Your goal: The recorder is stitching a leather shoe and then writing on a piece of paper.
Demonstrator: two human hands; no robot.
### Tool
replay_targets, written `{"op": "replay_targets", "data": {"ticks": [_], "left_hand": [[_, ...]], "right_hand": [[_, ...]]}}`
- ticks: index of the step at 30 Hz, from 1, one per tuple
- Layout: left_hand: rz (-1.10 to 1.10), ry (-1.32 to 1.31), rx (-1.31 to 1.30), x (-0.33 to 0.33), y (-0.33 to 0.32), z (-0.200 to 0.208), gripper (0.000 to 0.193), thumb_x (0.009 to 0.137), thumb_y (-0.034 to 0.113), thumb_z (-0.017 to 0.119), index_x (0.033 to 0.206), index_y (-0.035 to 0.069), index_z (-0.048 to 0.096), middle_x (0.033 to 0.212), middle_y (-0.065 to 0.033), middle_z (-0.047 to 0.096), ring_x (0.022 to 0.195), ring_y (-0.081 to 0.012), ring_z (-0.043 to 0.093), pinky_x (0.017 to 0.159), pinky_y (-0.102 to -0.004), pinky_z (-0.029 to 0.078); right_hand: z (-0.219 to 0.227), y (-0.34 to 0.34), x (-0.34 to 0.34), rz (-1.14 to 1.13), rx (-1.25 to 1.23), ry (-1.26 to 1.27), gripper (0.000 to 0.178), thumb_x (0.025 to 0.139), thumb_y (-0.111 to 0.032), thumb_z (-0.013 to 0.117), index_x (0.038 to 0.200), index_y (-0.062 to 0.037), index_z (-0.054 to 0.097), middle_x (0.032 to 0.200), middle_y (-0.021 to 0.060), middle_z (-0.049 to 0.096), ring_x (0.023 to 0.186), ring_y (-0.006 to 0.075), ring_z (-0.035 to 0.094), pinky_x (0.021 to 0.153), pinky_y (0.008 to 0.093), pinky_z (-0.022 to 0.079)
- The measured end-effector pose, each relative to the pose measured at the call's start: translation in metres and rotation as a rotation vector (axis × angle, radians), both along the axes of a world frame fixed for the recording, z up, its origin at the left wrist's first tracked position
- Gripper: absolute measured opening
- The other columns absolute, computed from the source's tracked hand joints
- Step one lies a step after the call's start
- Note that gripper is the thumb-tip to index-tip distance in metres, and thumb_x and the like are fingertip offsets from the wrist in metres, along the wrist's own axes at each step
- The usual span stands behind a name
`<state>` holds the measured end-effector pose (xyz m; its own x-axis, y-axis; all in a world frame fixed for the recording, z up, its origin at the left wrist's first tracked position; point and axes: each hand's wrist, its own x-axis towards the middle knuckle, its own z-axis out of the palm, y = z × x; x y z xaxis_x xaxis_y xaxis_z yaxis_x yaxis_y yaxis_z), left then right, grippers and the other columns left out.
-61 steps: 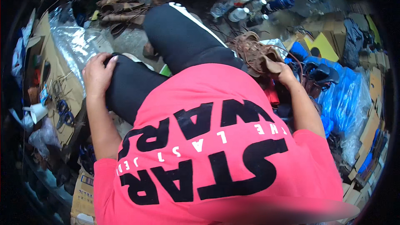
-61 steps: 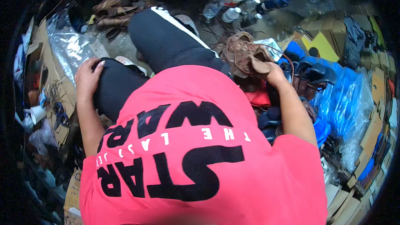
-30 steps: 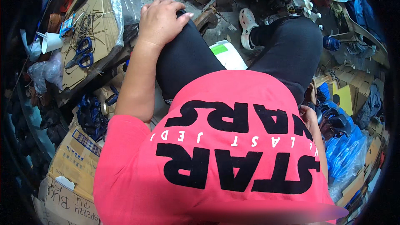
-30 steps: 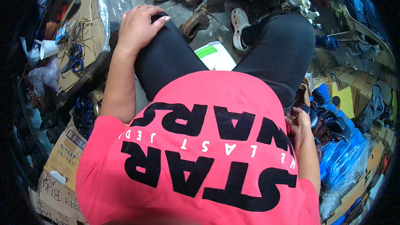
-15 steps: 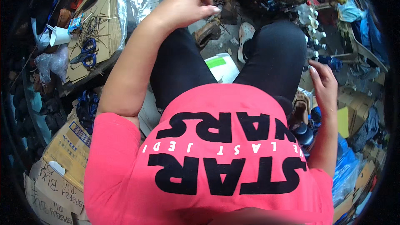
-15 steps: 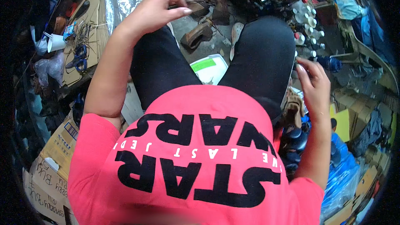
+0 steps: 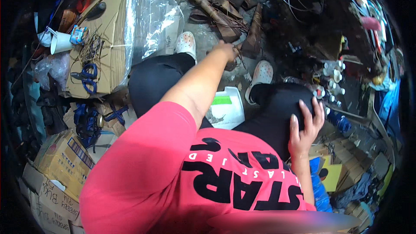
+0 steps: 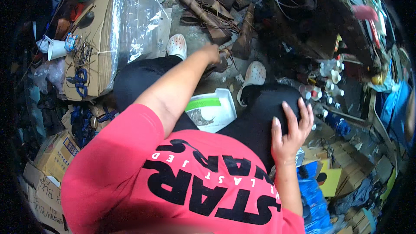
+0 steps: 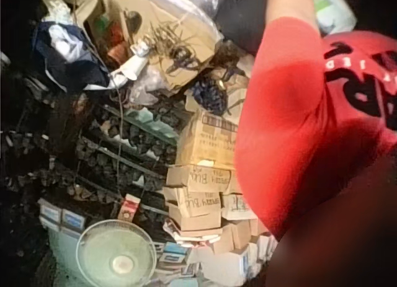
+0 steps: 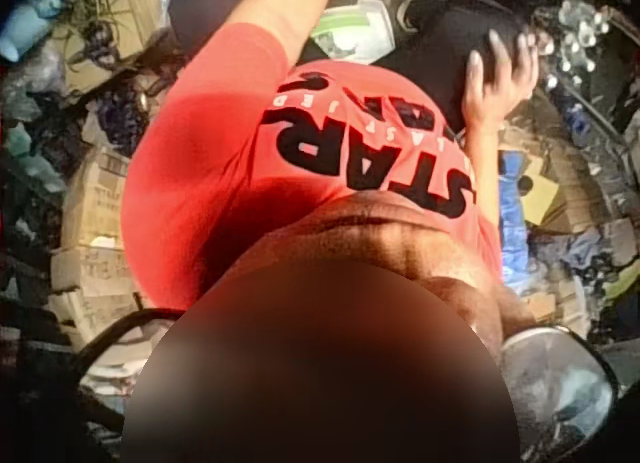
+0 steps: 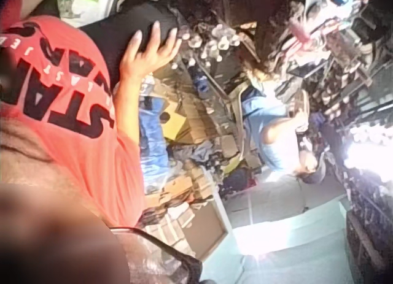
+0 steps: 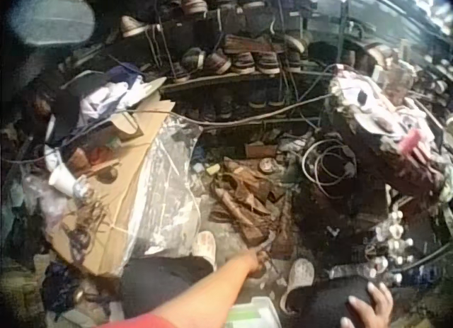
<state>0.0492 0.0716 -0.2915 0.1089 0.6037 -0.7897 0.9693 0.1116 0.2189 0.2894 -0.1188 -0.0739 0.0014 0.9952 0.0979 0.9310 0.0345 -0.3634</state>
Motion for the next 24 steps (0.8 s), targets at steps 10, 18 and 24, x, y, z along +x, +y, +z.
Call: {"op": "replay_targets", "data": {"ticks": [10, 18, 24], "left_hand": [[-0.035, 0.275, -0.005, -0.026, -0.046, -0.082, 0.095, 0.071, 0.040, 0.075, 0.146, 0.022, 0.020, 0.143, -0.0140, 0.035, 0.130, -0.0354, 0.036, 0.102, -0.0612, 0.028], [-0.019, 0.117, -0.144, -0.011, -0.026, -0.043, 0.073, 0.068, 0.034, 0.073, 0.132, 0.012, 0.047, 0.135, -0.0157, 0.047, 0.123, -0.0344, 0.048, 0.101, -0.0549, 0.035], [0.165, -0.192, -0.551, -0.011, -0.011, 0.011, 0.044, 0.072, 0.043, 0.061, 0.095, 0.007, 0.068, 0.096, -0.0130, 0.065, 0.077, -0.0258, 0.060, 0.072, -0.0413, 0.048]], "right_hand": [[-0.001, -0.001, 0.016, -0.052, -0.090, 0.027, 0.034, 0.079, -0.023, 0.061, 0.109, -0.0076, 0.064, 0.135, 0.0177, 0.043, 0.131, 0.0401, 0.031, 0.108, 0.0499, 0.020], [0.001, -0.002, 0.012, -0.064, -0.044, 0.023, 0.033, 0.079, -0.021, 0.062, 0.109, -0.0085, 0.064, 0.134, 0.0167, 0.045, 0.129, 0.0391, 0.033, 0.107, 0.0489, 0.022], [-0.003, -0.008, 0.004, -0.044, 0.072, 0.016, 0.034, 0.078, -0.018, 0.064, 0.111, -0.0128, 0.065, 0.132, 0.0140, 0.048, 0.126, 0.0372, 0.037, 0.106, 0.0456, 0.026]]}}
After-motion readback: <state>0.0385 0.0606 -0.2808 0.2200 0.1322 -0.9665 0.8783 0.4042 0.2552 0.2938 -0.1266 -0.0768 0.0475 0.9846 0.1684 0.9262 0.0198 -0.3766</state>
